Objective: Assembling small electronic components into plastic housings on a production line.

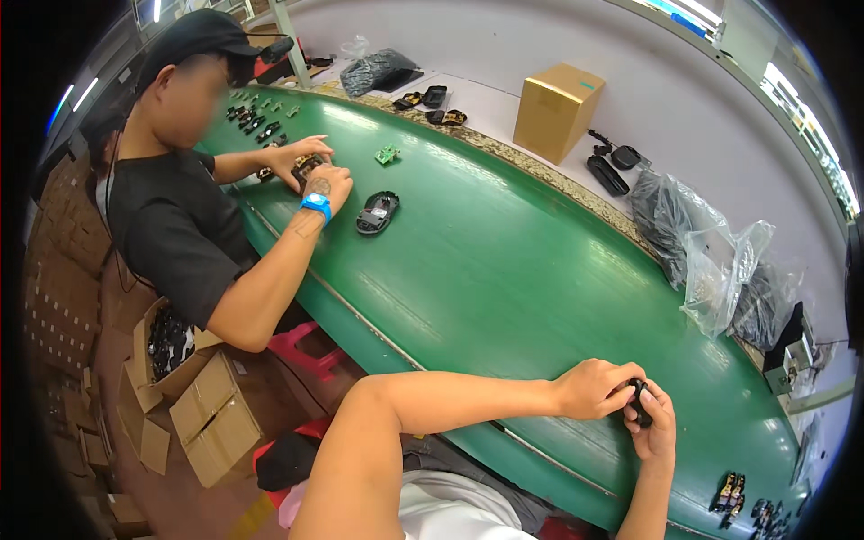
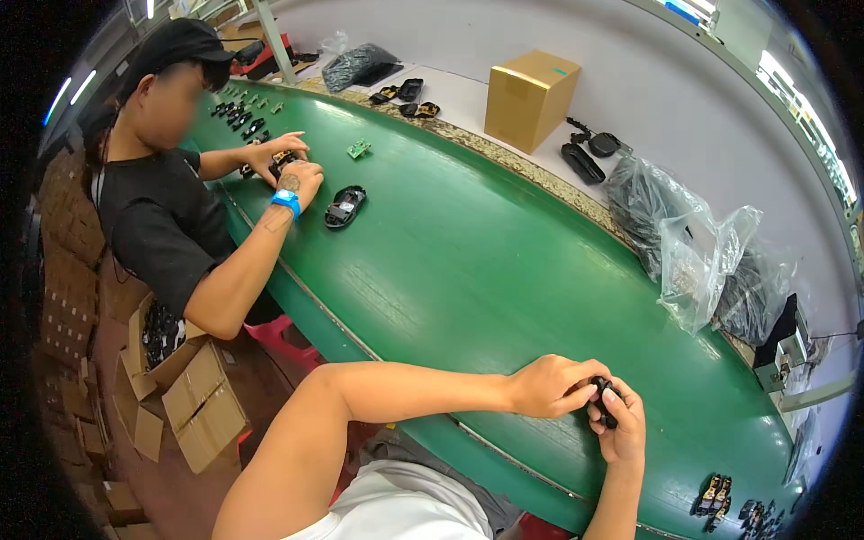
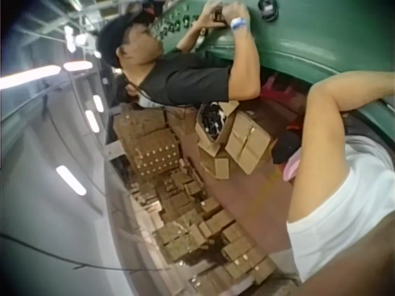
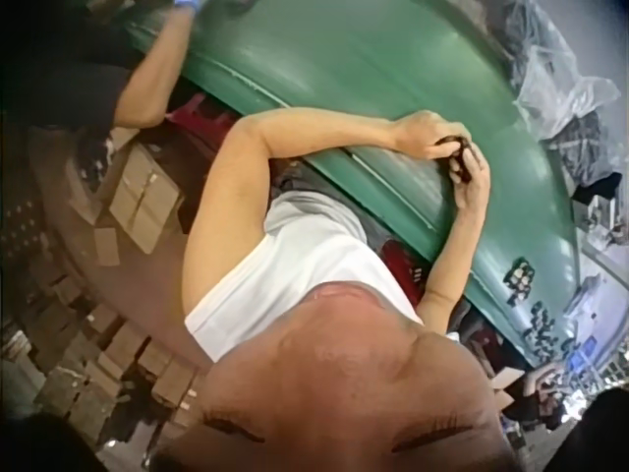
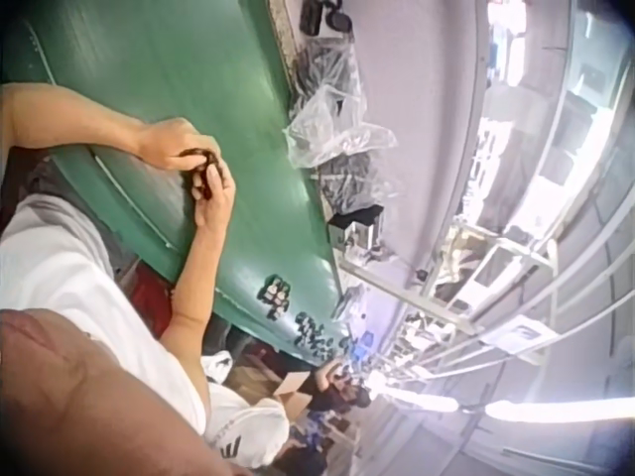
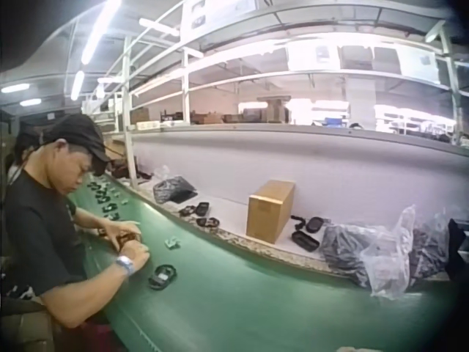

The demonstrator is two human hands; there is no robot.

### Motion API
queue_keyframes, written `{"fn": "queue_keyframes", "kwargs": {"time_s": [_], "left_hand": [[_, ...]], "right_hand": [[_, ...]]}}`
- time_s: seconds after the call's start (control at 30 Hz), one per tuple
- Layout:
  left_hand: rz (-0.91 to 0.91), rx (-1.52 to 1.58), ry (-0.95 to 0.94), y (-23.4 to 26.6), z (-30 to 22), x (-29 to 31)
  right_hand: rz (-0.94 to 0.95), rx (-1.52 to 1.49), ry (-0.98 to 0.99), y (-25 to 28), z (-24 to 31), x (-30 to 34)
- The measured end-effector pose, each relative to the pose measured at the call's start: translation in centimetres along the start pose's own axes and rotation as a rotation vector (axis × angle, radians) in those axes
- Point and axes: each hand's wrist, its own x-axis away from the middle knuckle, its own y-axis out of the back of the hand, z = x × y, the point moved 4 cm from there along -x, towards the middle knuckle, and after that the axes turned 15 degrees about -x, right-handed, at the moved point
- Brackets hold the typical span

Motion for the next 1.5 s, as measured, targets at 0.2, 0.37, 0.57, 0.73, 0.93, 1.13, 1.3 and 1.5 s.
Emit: {"fn": "queue_keyframes", "kwargs": {"time_s": [0.2,0.37,0.57,0.73,0.93,1.13,1.3,1.5], "left_hand": [[-0.017,-0.04,-0.057,0.1,-0.2,0.2],[0.017,-0.021,-0.083,0.4,-0.9,0.2],[0.047,0.089,-0.098,-0.3,-0.7,0.4],[0.054,0.045,-0.08,-0.2,-0.5,0.4],[-0.017,-0.021,-0.119,-0.3,-0.5,0.2],[0.047,-0.016,-0.03,0.2,-0.8,0.2],[0.019,-0.01,-0.025,0.2,-0.4,0.4],[-0.038,0.024,-0.061,-0.1,-0.8,0.2]], "right_hand": [[0.03,0.022,-0.005,-0.9,0.2,0.1],[0.018,0.056,0.006,-0.8,0.1,0.1],[0.063,0.105,0.006,-0.7,0.1,0.2],[0.019,0.133,0.021,-1.4,0.1,0.2],[-0.003,0.139,0.056,-0.5,0.0,0.1],[-0.07,0.024,0.083,0.0,0.0,-0.1],[-0.035,0.07,0.053,-0.2,-0.1,-0.1],[-0.005,0.129,0.068,-1.6,-0.2,0.8]]}}
